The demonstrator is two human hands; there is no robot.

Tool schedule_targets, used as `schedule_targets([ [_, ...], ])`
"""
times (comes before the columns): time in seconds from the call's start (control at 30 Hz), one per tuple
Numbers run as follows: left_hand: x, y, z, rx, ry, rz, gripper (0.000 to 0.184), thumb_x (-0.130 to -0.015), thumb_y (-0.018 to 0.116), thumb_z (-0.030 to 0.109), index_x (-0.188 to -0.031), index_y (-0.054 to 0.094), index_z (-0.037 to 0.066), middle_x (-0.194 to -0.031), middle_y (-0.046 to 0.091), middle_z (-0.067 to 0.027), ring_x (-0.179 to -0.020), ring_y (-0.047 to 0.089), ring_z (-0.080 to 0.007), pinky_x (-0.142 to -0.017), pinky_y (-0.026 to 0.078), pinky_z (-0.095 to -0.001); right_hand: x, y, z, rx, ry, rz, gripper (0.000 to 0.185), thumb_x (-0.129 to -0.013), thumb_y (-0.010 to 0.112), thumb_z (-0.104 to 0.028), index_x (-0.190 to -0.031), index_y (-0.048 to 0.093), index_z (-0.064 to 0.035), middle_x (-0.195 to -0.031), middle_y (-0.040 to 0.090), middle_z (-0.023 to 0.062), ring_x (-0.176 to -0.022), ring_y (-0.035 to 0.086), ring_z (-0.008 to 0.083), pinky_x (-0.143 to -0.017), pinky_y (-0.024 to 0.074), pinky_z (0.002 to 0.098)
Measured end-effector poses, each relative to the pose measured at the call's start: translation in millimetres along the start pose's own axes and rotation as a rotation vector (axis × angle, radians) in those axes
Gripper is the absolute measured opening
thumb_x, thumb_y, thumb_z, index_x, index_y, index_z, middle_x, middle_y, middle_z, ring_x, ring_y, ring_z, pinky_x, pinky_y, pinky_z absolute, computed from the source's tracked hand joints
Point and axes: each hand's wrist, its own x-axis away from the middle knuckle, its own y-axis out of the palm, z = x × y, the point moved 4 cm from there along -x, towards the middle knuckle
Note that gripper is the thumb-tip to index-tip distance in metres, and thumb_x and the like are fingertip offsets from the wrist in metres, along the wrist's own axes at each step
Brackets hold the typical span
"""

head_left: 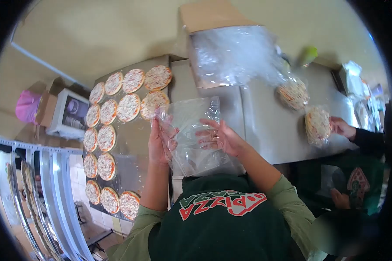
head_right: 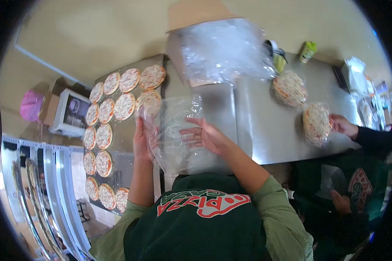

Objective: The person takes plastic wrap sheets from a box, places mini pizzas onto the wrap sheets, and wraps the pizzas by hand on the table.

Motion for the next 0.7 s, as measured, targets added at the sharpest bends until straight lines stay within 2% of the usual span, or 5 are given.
schedule_targets([
  [0.2,-12.7,42.9,-30.4,-0.452,-0.012,-0.078,0.05,-0.092,0.043,0.035,-0.137,0.026,0.021,-0.115,0.051,-0.0122,-0.088,0.06,-0.0256,-0.052,0.051,-0.0295,57.9,-50.3,-54.0,0.412,-0.322,0.253,0.017,-0.088,0.057,-0.018,-0.097,0.058,-0.004,-0.076,0.06,0.0035,-0.064,0.058,0.0091,-0.057,0.0479,0.0226],
  [0.3,-33.1,36.6,-47.8,-1.09,0.648,0.136,0.063,-0.085,0.059,0.029,-0.135,0.027,0.009,-0.125,0.043,-0.0177,-0.11,0.047,-0.0308,-0.08,0.045,-0.042,89.2,-64.1,-68.3,0.377,-0.41,0.369,0.013,-0.086,0.058,-0.015,-0.092,0.059,-0.0036,-0.078,0.062,0.0048,-0.064,0.059,0.0095,-0.055,0.0477,0.021],
  [0.4,-5.3,101.7,-52.7,-1.355,0.715,0.031,0.077,-0.075,0.069,0.027,-0.135,0.026,0.003,-0.133,0.033,-0.0178,-0.122,0.032,-0.032,-0.097,0.029,-0.0469,109.6,-78.6,-70.9,0.268,-0.45,0.428,0.013,-0.086,0.058,-0.013,-0.093,0.058,-0.0029,-0.084,0.064,0.0085,-0.069,0.063,0.0135,-0.056,0.0506,0.0235],
  [0.5,23.3,154.6,-95.0,-1.549,0.88,-0.646,0.076,-0.07,0.072,0.032,-0.13,0.035,0.004,-0.135,0.032,-0.0185,-0.123,0.033,-0.0341,-0.099,0.028,-0.0468,123.8,-85.9,-68.7,0.07,-0.415,0.451,0.015,-0.085,0.059,-0.011,-0.096,0.055,-0.0024,-0.085,0.063,0.0113,-0.072,0.065,0.0188,-0.058,0.0533,0.0273],
  [0.7,30.5,168.5,-147.9,-1.792,1.004,-0.894,0.049,-0.075,0.068,0.024,-0.116,0.052,0.002,-0.119,0.051,-0.0188,-0.111,0.049,-0.0307,-0.093,0.037,-0.0418,143.9,-96.5,-71.4,0.106,-0.462,0.49,0.043,-0.082,0.063,-0.017,-0.118,0.042,-0.0043,-0.111,0.053,0.016,-0.094,0.059,0.0229,-0.07,0.0515,0.0333],
])
